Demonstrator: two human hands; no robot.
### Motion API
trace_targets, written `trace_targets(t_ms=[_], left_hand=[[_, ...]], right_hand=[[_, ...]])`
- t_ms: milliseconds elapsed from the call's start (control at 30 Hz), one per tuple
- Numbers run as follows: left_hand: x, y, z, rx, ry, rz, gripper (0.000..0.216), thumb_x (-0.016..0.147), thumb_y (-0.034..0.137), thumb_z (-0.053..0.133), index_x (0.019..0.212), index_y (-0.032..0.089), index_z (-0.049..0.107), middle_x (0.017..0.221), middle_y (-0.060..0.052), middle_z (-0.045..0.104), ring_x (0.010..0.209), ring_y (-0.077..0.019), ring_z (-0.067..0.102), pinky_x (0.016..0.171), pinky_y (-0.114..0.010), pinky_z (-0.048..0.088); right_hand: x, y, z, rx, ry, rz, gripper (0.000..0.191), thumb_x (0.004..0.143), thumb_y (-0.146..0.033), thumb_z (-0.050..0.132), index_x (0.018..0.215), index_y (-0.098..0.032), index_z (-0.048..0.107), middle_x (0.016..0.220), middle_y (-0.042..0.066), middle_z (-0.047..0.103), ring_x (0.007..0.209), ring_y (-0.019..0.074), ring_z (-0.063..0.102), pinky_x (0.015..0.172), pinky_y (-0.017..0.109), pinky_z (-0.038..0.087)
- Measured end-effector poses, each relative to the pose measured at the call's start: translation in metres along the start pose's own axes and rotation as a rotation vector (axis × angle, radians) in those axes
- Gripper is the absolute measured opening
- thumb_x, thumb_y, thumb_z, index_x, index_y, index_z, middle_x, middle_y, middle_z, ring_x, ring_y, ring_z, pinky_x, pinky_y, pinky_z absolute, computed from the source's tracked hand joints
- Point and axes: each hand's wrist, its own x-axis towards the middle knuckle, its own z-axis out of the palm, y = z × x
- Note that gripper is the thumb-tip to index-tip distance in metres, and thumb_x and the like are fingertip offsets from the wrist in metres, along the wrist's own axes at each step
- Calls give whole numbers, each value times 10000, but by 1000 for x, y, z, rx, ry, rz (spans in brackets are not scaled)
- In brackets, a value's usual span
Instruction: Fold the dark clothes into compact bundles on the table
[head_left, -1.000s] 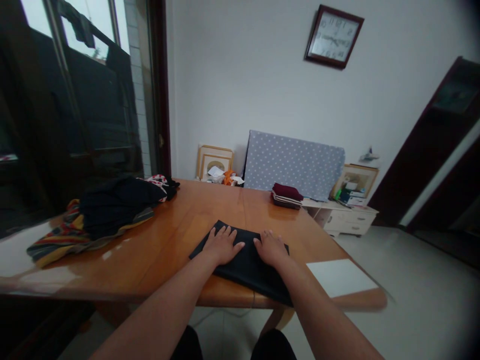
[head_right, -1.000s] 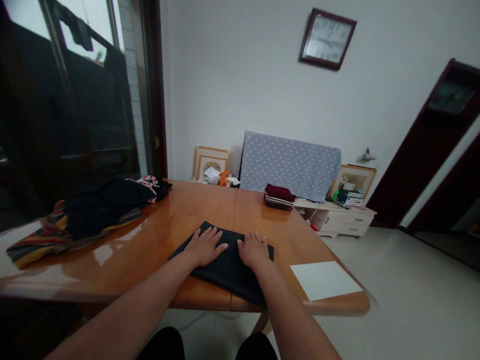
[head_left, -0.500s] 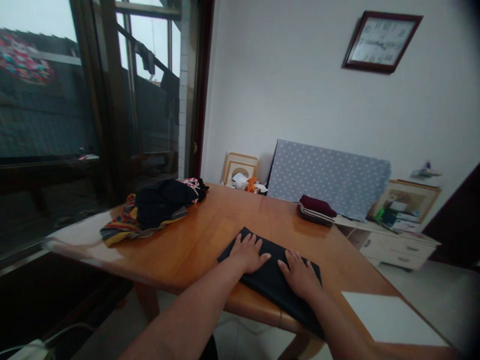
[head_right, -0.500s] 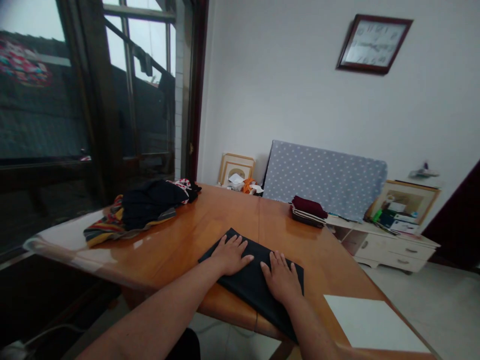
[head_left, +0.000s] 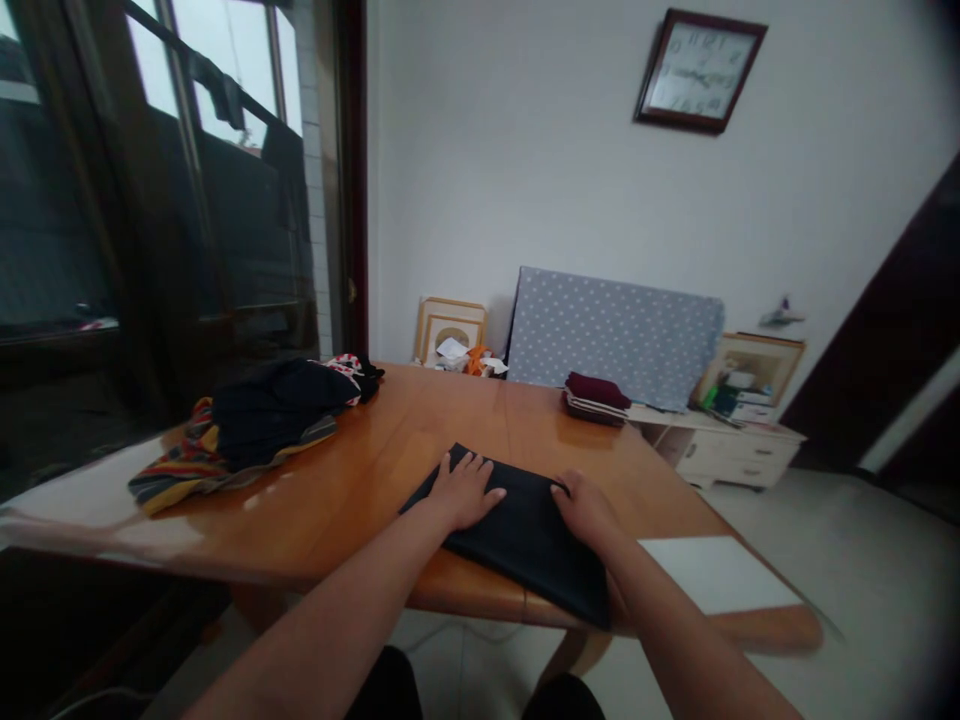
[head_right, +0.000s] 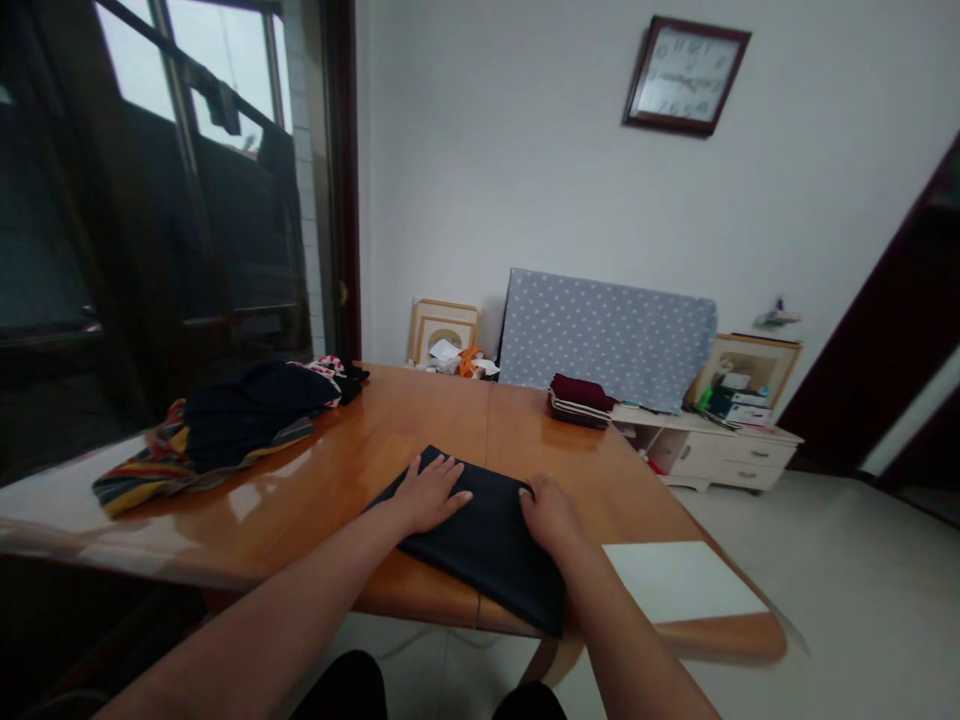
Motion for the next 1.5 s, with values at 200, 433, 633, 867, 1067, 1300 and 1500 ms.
trace_targets(t_ms=[200, 433, 633, 867, 1067, 1300, 1500], left_hand=[[-19, 15, -7, -48, -25, 164, 728, 919, 717, 301, 1453, 256, 480, 1562, -134, 379, 1485, -353, 204, 1171, -610, -23], [-37, 19, -13, 81, -147, 176, 834, 889, 787, 230, 1519, 259, 374, 1622, -100, 250, 1501, -335, 157, 1175, -603, 67], [-19, 24, -11, 100, -157, 152, 718, 957, 676, 212, 1469, 233, 453, 1597, -107, 319, 1492, -340, 187, 1164, -613, 130], [31, 45, 17, 134, -123, 79, 558, 989, 495, 291, 1464, 247, 448, 1605, -107, 302, 1494, -361, 161, 1142, -655, 139], [41, 49, 22, 135, -156, 41, 683, 957, 657, 217, 1497, 285, 405, 1622, -113, 253, 1499, -393, 98, 1131, -683, 84], [0, 48, 13, 142, -125, 100, 719, 938, 711, 189, 1482, 312, 436, 1624, -86, 254, 1507, -376, 53, 1149, -658, 43], [-46, 50, 1, 147, -80, 152, 688, 954, 688, 192, 1464, 316, 467, 1620, -65, 271, 1511, -353, 64, 1168, -623, 41]], right_hand=[[10, -8, -4, 2, -40, -152, 441, 987, -343, 414, 1354, -174, 590, 1448, 103, 531, 1389, 235, 417, 1161, 346, 275], [10, -1, 20, -46, -94, -140, 533, 1005, -417, 348, 1454, -158, 469, 1524, 127, 430, 1446, 279, 325, 1178, 446, 221], [8, -2, 20, -49, -92, -135, 564, 1011, -443, 300, 1472, -151, 442, 1532, 133, 416, 1443, 280, 329, 1179, 451, 204], [6, -5, 20, -48, -87, -128, 567, 1013, -427, 271, 1489, -154, 414, 1530, 127, 422, 1452, 264, 312, 1178, 459, 196], [5, -6, 18, -46, -78, -115, 559, 1010, -431, 271, 1481, -173, 426, 1532, 115, 422, 1448, 262, 319, 1180, 458, 191], [5, -5, 18, -32, -72, -119, 544, 1010, -424, 288, 1473, -178, 434, 1523, 117, 436, 1443, 259, 329, 1174, 445, 208], [6, -2, 19, -64, -62, -126, 529, 1014, -427, 305, 1462, -183, 444, 1510, 127, 452, 1434, 257, 346, 1167, 435, 225]])
